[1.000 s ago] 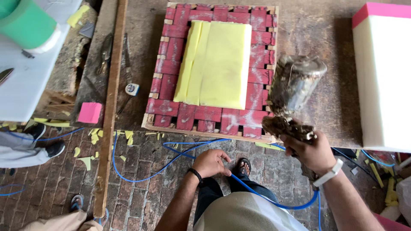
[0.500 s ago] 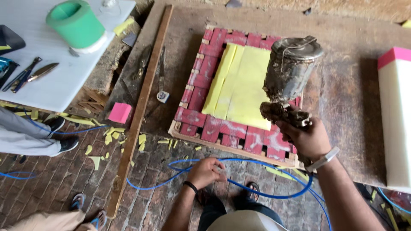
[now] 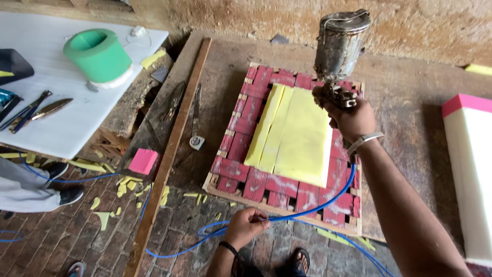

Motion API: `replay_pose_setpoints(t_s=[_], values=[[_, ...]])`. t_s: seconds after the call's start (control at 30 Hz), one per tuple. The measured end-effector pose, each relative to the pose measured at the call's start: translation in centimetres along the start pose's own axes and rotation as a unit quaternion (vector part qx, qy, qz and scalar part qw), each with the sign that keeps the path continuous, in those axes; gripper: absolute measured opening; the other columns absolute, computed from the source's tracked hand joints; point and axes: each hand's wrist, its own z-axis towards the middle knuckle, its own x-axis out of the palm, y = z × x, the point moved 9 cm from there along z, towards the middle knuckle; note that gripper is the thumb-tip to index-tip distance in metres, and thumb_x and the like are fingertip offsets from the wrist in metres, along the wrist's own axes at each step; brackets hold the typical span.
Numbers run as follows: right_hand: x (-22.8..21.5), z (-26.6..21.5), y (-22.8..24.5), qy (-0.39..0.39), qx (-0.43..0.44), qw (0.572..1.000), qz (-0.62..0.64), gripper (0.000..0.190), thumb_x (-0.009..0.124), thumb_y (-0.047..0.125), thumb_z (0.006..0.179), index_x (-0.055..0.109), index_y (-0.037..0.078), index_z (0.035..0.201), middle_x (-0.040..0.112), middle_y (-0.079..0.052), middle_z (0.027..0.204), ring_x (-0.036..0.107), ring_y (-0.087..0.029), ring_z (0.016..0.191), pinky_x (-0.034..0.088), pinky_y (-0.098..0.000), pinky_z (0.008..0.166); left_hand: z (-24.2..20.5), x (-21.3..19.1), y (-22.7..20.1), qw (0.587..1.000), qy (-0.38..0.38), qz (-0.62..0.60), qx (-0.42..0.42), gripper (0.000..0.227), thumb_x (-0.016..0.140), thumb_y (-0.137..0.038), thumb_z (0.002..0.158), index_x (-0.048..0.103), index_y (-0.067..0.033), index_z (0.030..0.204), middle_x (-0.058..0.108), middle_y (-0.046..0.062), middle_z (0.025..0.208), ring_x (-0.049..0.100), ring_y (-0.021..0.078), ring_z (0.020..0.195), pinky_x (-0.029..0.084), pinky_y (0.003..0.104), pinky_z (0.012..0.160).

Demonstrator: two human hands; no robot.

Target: The person applies pink tape to the edges of a white board, trims the excess with a knife, and then uses a spray gun to apply a light-colored coating to the board's surface. The board is flipped and repositioned during the process.

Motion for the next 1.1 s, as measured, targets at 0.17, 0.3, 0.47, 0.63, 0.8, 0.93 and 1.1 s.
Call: replay_pose_setpoints(t_s=[0.17, 0.3, 0.47, 0.63, 0.8, 0.93, 1.1], values=[[-0.5, 4.2, -2.2, -0.016, 0.03, 0.999, 0.017, 0.025, 0.079, 0.015, 0.091, 0.072, 0.005, 0.113, 0.073, -0.004, 0.081, 0.067, -0.011, 0.061, 0.057, -0.0285, 0.053, 1.2, 0.4, -1.2, 1.0, -0.003, -0.023, 0.009, 0.016, 0.08, -0.011, 0.086, 0.073, -0.0044, 0.1, 0.078, 0.004, 0.086, 0.073, 0.0115, 0.076, 0.059, 0.029, 0.065], [-3.3, 4.8, -5.2, -0.046, 0.074, 0.996, 0.019, 0.024, 0.079, 0.016, 0.091, 0.071, 0.004, 0.11, 0.074, -0.003, 0.082, 0.068, -0.011, 0.06, 0.056, -0.0292, 0.052, 2.0, 1.6, -2.4, 1.0, 0.009, -0.019, 0.023, 0.016, 0.08, -0.011, 0.086, 0.073, -0.0042, 0.099, 0.078, 0.004, 0.086, 0.073, 0.0113, 0.077, 0.058, 0.028, 0.065], [-8.3, 3.1, -8.1, -0.098, 0.067, 0.993, 0.028, 0.018, 0.079, 0.012, 0.093, 0.072, -0.001, 0.103, 0.071, -0.006, 0.08, 0.066, -0.012, 0.059, 0.055, -0.0304, 0.052, 2.9, 3.8, -3.3, 0.998, 0.012, 0.013, 0.054, 0.019, 0.083, -0.01, 0.083, 0.074, -0.0043, 0.099, 0.078, 0.004, 0.085, 0.074, 0.0109, 0.078, 0.059, 0.028, 0.067], [-10.9, -1.8, -12.1, -0.094, 0.109, 0.989, 0.037, 0.017, 0.077, 0.011, 0.093, 0.074, 0.0, 0.105, 0.072, -0.007, 0.081, 0.066, -0.014, 0.059, 0.055, -0.0317, 0.052, 3.1, 5.4, -3.7, 0.996, 0.044, 0.034, 0.074, 0.024, 0.086, -0.006, 0.078, 0.073, -0.0027, 0.099, 0.079, 0.006, 0.086, 0.075, 0.0133, 0.081, 0.06, 0.029, 0.07], [-9.4, -12.1, -15.4, -0.041, 0.233, 0.971, 0.047, 0.018, 0.074, 0.013, 0.091, 0.074, 0.003, 0.106, 0.074, -0.006, 0.08, 0.069, -0.015, 0.063, 0.058, -0.0317, 0.056, 1.3, 5.2, -1.5, 0.986, 0.088, 0.132, -0.044, 0.024, 0.082, -0.007, 0.08, 0.073, -0.0082, 0.102, 0.08, 0.006, 0.085, 0.078, 0.0129, 0.079, 0.06, 0.028, 0.07], [-7.3, -17.9, -14.7, 0.015, 0.231, 0.973, -0.009, 0.017, 0.078, 0.009, 0.089, 0.075, -0.005, 0.098, 0.071, -0.009, 0.073, 0.065, -0.015, 0.06, 0.053, -0.0319, 0.053, -0.6, 5.5, -1.3, 0.988, 0.135, 0.065, -0.027, 0.027, 0.082, 0.002, 0.075, 0.071, -0.0024, 0.099, 0.08, 0.01, 0.078, 0.079, 0.0165, 0.075, 0.06, 0.03, 0.069], [-3.0, -19.2, -10.8, 0.075, 0.179, 0.979, 0.066, 0.017, 0.077, 0.007, 0.086, 0.073, -0.004, 0.099, 0.069, -0.008, 0.07, 0.062, -0.015, 0.055, 0.049, -0.0327, 0.049, -2.3, 3.3, 0.5, 0.986, 0.12, 0.092, -0.066, 0.029, 0.082, 0.001, 0.075, 0.071, -0.0045, 0.102, 0.079, 0.01, 0.078, 0.078, 0.0161, 0.077, 0.058, 0.03, 0.07]])
